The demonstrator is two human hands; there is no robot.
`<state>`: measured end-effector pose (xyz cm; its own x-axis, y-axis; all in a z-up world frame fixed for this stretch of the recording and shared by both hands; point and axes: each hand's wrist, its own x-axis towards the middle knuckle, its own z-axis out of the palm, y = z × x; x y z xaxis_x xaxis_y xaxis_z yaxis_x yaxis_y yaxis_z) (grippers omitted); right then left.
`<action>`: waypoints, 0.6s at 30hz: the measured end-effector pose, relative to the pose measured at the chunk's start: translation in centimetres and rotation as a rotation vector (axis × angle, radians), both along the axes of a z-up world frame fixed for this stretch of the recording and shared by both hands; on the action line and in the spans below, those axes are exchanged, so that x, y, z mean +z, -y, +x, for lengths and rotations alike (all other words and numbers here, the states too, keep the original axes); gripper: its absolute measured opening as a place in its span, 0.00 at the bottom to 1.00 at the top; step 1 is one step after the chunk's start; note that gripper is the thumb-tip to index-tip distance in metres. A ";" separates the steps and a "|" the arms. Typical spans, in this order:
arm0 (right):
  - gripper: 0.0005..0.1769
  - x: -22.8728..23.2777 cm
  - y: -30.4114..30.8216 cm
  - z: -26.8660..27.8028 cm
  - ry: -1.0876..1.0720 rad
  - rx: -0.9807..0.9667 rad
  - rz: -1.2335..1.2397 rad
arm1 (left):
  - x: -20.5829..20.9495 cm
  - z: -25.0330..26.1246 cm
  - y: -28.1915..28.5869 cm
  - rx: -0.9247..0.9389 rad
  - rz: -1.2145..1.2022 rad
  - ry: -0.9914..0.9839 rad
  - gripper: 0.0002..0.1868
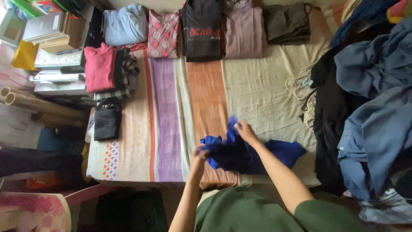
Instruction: The person folds a blue skirt and a striped shirt on a bed, then places them into a row of other folded clothes.
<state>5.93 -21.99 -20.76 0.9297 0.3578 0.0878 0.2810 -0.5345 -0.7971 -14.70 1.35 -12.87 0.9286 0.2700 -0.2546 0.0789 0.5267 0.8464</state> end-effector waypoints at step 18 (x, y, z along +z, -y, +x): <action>0.20 20.0 -0.2 -5.1 0.539 0.328 -0.012 | 3.0 12.9 3.4 0.014 0.537 0.159 0.09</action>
